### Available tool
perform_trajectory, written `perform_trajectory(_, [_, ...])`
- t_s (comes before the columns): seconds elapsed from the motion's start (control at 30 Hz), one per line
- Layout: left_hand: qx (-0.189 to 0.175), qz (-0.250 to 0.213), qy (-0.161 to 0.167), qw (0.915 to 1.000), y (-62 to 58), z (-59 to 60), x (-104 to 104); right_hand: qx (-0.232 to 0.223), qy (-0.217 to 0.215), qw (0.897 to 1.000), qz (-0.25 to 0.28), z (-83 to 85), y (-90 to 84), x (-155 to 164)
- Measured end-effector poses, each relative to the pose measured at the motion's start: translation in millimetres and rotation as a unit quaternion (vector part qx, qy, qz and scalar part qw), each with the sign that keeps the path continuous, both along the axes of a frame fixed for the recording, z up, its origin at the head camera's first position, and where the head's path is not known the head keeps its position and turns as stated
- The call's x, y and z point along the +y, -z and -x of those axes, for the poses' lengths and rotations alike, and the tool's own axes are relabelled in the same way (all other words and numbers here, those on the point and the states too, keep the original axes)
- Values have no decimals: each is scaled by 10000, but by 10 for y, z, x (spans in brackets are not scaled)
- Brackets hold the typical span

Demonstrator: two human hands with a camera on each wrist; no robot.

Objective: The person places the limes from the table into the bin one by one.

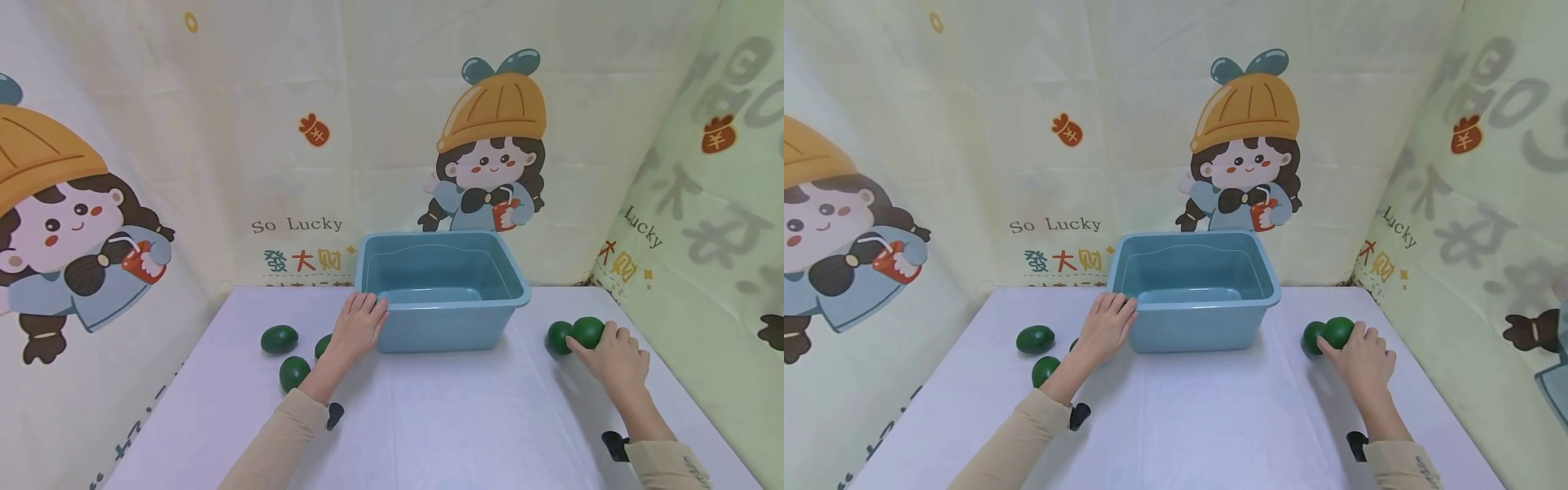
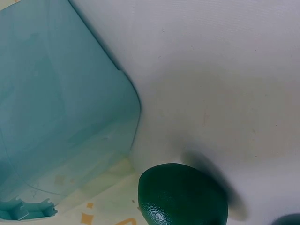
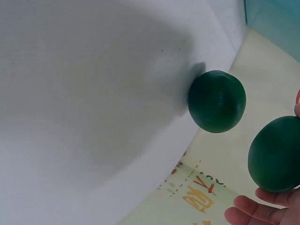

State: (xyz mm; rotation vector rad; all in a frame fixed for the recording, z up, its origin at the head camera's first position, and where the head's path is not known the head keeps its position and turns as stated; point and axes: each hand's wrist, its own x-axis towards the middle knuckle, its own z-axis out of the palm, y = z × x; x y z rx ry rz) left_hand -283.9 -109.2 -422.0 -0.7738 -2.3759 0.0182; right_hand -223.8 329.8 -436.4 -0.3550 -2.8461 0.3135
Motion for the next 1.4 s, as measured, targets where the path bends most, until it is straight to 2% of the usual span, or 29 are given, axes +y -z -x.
perform_trajectory(0.4, [225, -64, 166, 9996, 1, 3, -11, 273, -121, 9995, -120, 92, -153, -60])
perform_trajectory(0.6, [229, -81, 168, 9996, 6, 4, -8, 269, -177, 9994, -129, 126, -204, -69])
perform_trajectory(0.83, [458, -141, 252, 9985, 28, 22, -5, 215, -193, 9995, -116, 156, -308, -82])
perform_trajectory(1.23, [458, -179, 334, 9982, 28, 29, -5, 362, -199, 9991, -114, 194, -472, -164])
perform_trajectory(1.4, [382, -151, 270, 9988, 16, 19, -1, 380, -220, 9990, -45, 207, -531, -206])
